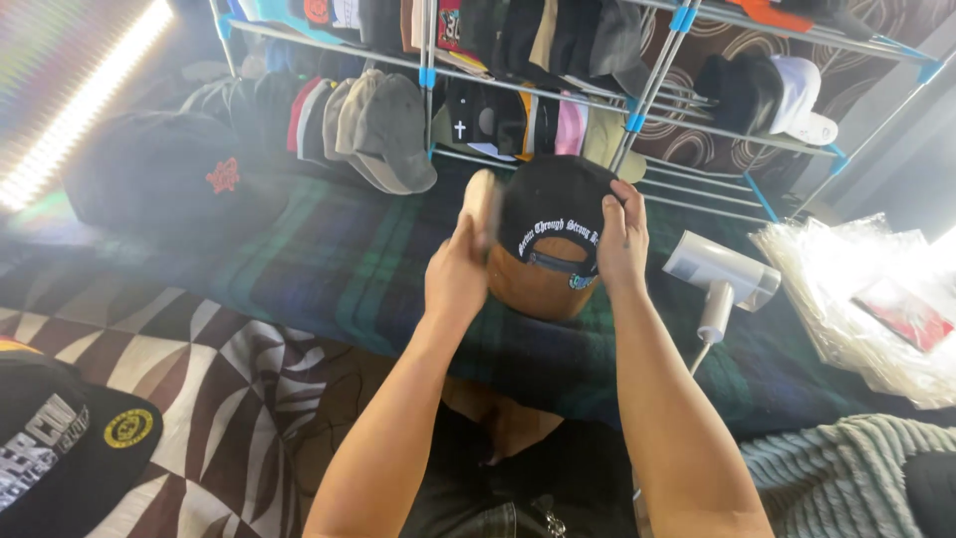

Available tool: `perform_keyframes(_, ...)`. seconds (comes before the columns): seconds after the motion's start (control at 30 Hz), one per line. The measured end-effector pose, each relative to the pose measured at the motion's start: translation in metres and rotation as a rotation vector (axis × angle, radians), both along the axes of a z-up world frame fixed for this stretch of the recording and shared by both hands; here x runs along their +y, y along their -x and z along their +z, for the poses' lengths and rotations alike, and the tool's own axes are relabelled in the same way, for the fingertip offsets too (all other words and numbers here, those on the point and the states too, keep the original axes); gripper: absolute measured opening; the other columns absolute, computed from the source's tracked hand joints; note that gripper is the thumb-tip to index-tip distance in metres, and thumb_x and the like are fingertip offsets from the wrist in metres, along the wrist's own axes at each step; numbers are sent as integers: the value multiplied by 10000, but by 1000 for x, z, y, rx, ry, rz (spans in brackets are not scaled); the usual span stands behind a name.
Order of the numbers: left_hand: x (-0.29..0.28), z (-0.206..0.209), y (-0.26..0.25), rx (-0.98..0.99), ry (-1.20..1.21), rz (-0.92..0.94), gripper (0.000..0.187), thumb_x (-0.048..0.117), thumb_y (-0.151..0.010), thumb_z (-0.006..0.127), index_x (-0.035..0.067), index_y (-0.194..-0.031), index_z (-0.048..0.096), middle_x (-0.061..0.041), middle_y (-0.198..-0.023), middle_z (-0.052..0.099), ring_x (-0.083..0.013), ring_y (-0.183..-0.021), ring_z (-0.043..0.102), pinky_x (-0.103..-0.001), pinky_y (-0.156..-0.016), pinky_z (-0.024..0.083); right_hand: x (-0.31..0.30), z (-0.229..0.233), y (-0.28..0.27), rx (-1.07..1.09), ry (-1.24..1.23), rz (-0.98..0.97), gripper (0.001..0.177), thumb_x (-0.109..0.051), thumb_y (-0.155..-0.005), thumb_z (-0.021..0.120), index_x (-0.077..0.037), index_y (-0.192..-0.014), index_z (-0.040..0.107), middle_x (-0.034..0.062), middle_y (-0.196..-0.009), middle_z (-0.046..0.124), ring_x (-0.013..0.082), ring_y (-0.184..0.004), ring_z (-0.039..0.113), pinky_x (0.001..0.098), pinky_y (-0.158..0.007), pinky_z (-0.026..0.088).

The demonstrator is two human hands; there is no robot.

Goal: Cleaning and treating a baseball cap using a brush and a hair dryer

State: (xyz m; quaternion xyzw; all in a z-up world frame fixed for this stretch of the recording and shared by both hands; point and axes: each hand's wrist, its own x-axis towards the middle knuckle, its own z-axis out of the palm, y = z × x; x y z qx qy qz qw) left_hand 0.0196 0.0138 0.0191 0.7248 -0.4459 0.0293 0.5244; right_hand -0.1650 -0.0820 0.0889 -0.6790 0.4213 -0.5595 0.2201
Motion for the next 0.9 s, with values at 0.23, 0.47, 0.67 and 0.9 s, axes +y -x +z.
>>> perform_keyframes(0.23, -78, 133, 5, -409, -269, -223, 324, 436, -915, 539, 322, -1186, 675, -3, -921, 746, -311, -913, 754, -519, -741, 609, 6, 1, -1, -21, 0, -45, 364, -373, -1025, 511, -237, -1345, 621, 58, -1481, 562, 346, -1405, 476, 496, -1181, 370)
perform_keyframes(0.47, -156, -13, -104, -563, -442, -308, 307, 202, -918, 497, 66, -1014, 755, -158, -957, 763, -356, -983, 737, -484, -840, 611, -1, -6, -2, -102, 25, -6, 359, -380, -1010, 555, -224, -1322, 639, 72, -1461, 576, 362, -1390, 488, 523, -1159, 386)
perform_keyframes(0.67, -87, -2, -101, -318, -671, -179, 310, 280, -872, 530, 207, -1075, 753, -90, -945, 767, -340, -956, 747, -470, -785, 633, -6, -7, 0, -91, 23, 10, 365, -377, -999, 555, -230, -1320, 647, 68, -1470, 568, 340, -1395, 485, 509, -1162, 397)
perform_keyframes(0.9, -17, 19, -36, 66, -202, -231, 458, 285, -1019, 416, 103, -1399, 597, -232, -1169, 715, -400, -1142, 654, -515, -985, 523, 2, 0, 8, -21, -21, 27, 405, -423, -1017, 526, -252, -1375, 605, 66, -1501, 540, 332, -1419, 459, 506, -1182, 374)
